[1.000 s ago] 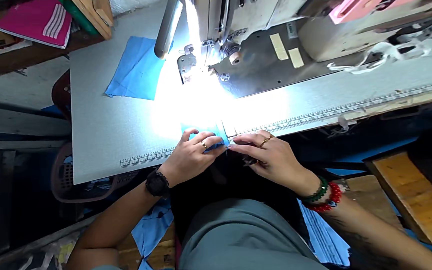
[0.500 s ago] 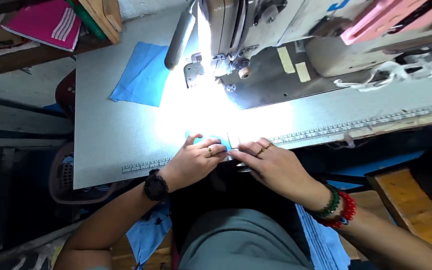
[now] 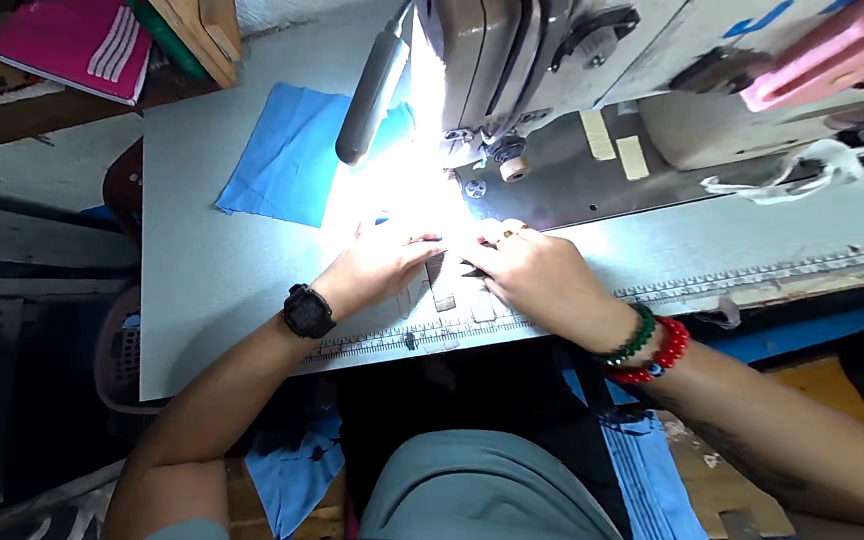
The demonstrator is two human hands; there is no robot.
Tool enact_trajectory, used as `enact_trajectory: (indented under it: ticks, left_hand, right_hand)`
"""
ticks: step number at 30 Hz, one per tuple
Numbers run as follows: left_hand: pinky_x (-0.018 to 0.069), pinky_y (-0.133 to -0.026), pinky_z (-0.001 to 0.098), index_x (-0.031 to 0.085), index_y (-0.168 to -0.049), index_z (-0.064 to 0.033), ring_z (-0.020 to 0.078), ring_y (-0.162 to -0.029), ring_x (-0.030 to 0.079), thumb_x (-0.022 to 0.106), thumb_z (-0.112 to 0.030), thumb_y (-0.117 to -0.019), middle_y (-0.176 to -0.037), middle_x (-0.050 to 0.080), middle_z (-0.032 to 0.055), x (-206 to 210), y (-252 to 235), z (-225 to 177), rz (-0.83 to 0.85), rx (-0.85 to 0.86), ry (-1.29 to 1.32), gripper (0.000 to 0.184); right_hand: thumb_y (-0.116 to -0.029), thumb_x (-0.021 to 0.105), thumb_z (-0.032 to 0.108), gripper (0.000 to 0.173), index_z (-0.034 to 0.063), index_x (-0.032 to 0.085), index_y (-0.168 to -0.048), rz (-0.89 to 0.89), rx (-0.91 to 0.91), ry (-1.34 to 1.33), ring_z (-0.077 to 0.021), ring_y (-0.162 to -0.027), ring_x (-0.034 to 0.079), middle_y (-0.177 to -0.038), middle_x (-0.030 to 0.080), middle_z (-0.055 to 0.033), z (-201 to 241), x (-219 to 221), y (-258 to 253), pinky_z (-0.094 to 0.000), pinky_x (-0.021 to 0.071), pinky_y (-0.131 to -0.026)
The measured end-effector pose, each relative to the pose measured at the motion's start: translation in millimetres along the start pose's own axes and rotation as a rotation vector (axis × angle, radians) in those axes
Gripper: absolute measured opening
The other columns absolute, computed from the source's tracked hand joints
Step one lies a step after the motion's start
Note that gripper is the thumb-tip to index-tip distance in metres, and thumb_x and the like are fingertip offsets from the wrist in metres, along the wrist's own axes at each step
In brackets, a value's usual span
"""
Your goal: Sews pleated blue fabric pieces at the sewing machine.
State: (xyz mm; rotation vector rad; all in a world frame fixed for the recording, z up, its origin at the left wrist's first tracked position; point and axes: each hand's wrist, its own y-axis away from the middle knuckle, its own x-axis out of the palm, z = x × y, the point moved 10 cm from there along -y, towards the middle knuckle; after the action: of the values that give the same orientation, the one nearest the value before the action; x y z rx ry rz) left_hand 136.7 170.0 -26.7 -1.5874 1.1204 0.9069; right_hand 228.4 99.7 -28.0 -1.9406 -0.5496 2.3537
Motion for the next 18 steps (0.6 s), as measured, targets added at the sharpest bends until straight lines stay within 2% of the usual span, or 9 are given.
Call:
enact_trajectory:
  ticks: [2,4,6,9,13,15,16,17,18]
  left_hand:
    - [0.0453,-0.101,0.0539,0.076,-0.117,-0.0124,0.0225,-0.114,0.067,0.056,-0.014,-0.1013,-0.123,0.072,0.0051,-4.8,-6.5,10.1,-0.045,0.011,-0.008,0.025]
    - [0.0418,-0.107,0.0548,0.076,-0.115,-0.0132,0.0211,-0.118,0.065,0.056,-0.013,-0.1008,-0.124,0.072,0.0037,-6.5,-12.8,21.8,-0.056,0.004,-0.028,0.025]
    - [0.0326,-0.115,0.0575,0.076,-0.117,-0.0153,0.0194,-0.126,0.061,0.055,-0.015,-0.1013,-0.129,0.07,0.0018,-6.1,-18.6,34.2,-0.028,-0.029,-0.045,0.026]
    - [0.0293,-0.116,0.0558,0.077,-0.117,-0.0165,0.0203,-0.125,0.061,0.055,-0.017,-0.1006,-0.128,0.07,0.0016,-8.5,-27.7,52.4,-0.045,-0.034,-0.073,0.027]
    - [0.032,-0.11,0.0521,0.078,-0.111,-0.014,0.0246,-0.115,0.064,0.052,-0.017,-0.0962,-0.114,0.074,0.0074,-13.8,-39.2,77.5,-0.097,-0.115,-0.025,0.03]
    - [0.0401,-0.103,0.0499,0.077,-0.099,-0.0058,0.0275,-0.107,0.067,0.051,-0.012,-0.0939,-0.102,0.074,0.0131,-25.0,-47.4,89.7,-0.149,-0.24,0.027,0.027]
    - [0.0501,-0.094,0.0487,0.076,-0.095,-0.0015,0.0287,-0.099,0.07,0.053,-0.009,-0.0937,-0.096,0.073,0.0158,-36.1,-52.5,97.7,-0.224,-0.324,0.015,0.025]
    - [0.0523,-0.092,0.0487,0.075,-0.099,0.0007,0.0301,-0.099,0.07,0.053,-0.012,-0.0965,-0.098,0.073,0.0179,-43.8,-56.1,109.8,-0.269,-0.456,-0.001,0.025]
    - [0.0497,-0.097,0.0521,0.073,-0.107,0.0011,0.0326,-0.107,0.068,0.053,-0.019,-0.0998,-0.107,0.071,0.0199,-46.3,-59.2,124.4,-0.26,-0.614,-0.037,0.029]
  right_hand:
    - [-0.0922,0.065,0.004,0.027,0.0094,0.073,-0.117,0.005,0.013,0.016,-0.0384,-0.096,0.068,-0.109,0.068,-0.0182,-7.9,3.4,-9.9,-0.0477,0.0532,-0.064]
    - [-0.0919,0.065,0.001,0.023,0.0067,0.073,-0.113,0.002,0.044,0.018,-0.04,-0.097,0.068,-0.114,0.068,-0.0199,-16.1,5.5,-18.0,-0.0508,0.0552,-0.068]
    - [-0.0914,0.065,-0.002,0.024,0.0058,0.073,-0.113,0.015,0.088,-0.009,-0.0402,-0.095,0.067,-0.112,0.067,-0.0199,-22.8,6.0,-22.3,-0.0528,0.0544,-0.07]
    - [-0.0897,0.065,-0.005,0.024,0.0064,0.073,-0.109,0.028,0.127,-0.023,-0.0391,-0.092,0.066,-0.11,0.066,-0.0189,-24.8,3.4,-21.7,-0.0538,0.054,-0.07]
    - [-0.0864,0.071,0.002,0.026,0.0084,0.074,-0.111,0.014,0.178,-0.015,-0.0363,-0.084,0.068,-0.113,0.065,-0.0173,-18.0,-2.6,-4.6,-0.0523,0.0541,-0.062]
    - [-0.0863,0.073,0.01,0.019,0.0091,0.074,-0.105,0.004,0.234,-0.095,-0.0312,-0.073,0.066,-0.099,0.065,-0.0128,-17.0,-10.8,13.4,-0.0497,0.0521,-0.054]
    - [-0.0878,0.072,0.016,0.015,0.0092,0.073,-0.101,0.001,0.267,-0.152,-0.0289,-0.069,0.066,-0.089,0.065,-0.0101,-18.1,-13.1,23.4,-0.049,0.0509,-0.053]
    - [-0.0901,0.071,0.026,0.018,0.0099,0.072,-0.099,0.012,0.299,-0.208,-0.027,-0.068,0.065,-0.081,0.065,-0.008,-18.7,-13.4,33.0,-0.0483,0.0503,-0.055]
    - [-0.0929,0.069,0.038,0.028,0.0118,0.072,-0.101,0.042,0.327,-0.253,-0.0245,-0.069,0.065,-0.079,0.066,-0.0058,-17.7,-12.3,40.7,-0.0474,0.0516,-0.058]
